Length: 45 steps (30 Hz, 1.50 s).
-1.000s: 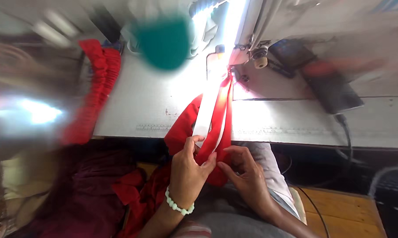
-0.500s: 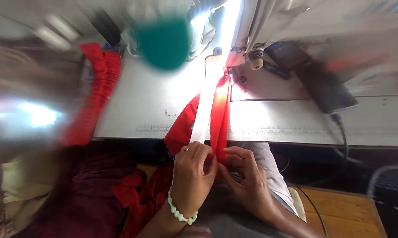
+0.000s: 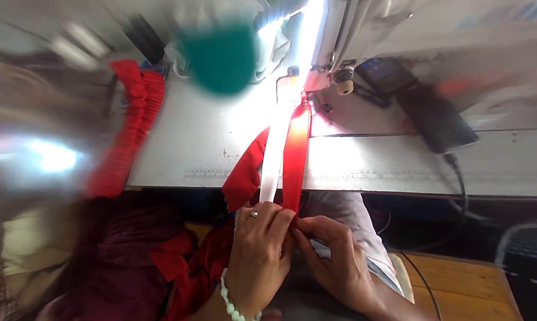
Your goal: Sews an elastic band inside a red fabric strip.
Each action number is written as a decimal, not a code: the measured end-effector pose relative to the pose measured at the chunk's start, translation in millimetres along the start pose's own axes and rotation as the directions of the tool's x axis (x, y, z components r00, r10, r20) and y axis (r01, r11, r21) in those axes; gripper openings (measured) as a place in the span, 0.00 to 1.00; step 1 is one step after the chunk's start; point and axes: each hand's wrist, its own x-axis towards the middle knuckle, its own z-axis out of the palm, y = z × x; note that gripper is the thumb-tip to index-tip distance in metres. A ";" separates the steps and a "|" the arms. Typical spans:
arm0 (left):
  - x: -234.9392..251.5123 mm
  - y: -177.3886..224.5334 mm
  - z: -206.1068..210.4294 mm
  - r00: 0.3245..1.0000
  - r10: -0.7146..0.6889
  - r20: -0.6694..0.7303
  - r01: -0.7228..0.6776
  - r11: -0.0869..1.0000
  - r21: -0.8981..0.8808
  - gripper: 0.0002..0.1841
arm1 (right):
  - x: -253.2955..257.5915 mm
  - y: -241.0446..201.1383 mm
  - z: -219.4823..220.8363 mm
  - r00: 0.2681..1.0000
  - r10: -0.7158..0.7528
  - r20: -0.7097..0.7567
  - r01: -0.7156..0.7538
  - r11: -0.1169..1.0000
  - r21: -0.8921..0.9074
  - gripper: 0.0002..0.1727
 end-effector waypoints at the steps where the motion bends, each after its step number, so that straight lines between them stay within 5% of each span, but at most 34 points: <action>1: -0.1 -0.4 -0.1 1.000 -0.004 -0.015 0.004 1.000 0.000 0.08 | 0.2 -0.7 0.1 1.000 -0.008 -0.018 0.007 1.000 -0.010 0.14; 7: -1.0 1.3 0.9 0.999 -0.028 -0.033 0.026 0.996 -0.080 0.08 | 2.8 -2.9 2.6 0.998 -0.039 -0.045 0.038 0.999 -0.038 0.14; 12: -3.8 -0.5 -4.4 0.996 -0.015 0.084 0.026 0.992 -0.122 0.18 | 1.7 -4.7 1.1 0.999 -0.004 -0.045 0.004 1.000 0.006 0.15; 17: -1.5 -8.4 -3.1 0.998 -0.050 -0.046 0.044 0.992 -0.118 0.08 | 13.0 1.8 -8.7 0.993 -0.082 0.083 0.075 0.994 0.078 0.11; 22: 0.0 -15.7 -3.2 0.993 -0.080 -0.081 0.065 0.982 -0.175 0.06 | 56.7 29.5 -40.5 0.992 -0.119 -0.031 0.115 0.987 -0.111 0.06; 28: 4.3 -12.3 -3.0 0.992 -0.096 -0.082 0.074 0.969 -0.237 0.07 | 77.6 81.6 -23.3 0.956 -0.232 0.179 0.264 0.946 -0.188 0.08; 34: 8.4 -17.7 -7.4 0.999 -0.045 0.016 0.048 0.967 -0.249 0.08 | 72.5 83.8 -16.9 0.924 -0.320 0.210 0.358 0.917 -0.175 0.07; 38: 50.0 -35.0 -8.8 0.963 0.128 0.236 -0.062 0.961 -0.270 0.15 | 58.2 84.1 -13.1 0.943 -0.283 0.177 0.321 0.913 -0.252 0.09; 41: 98.6 -56.5 32.4 0.945 0.176 0.275 -0.100 0.958 -0.271 0.16 | 45.6 85.6 -7.3 0.953 -0.244 0.182 0.290 0.908 -0.301 0.10; 45: 144.3 -121.9 89.3 0.930 0.203 0.306 -0.217 0.976 0.010 0.24 | 31.5 86.0 -6.8 0.961 -0.177 0.211 0.246 0.895 -0.372 0.10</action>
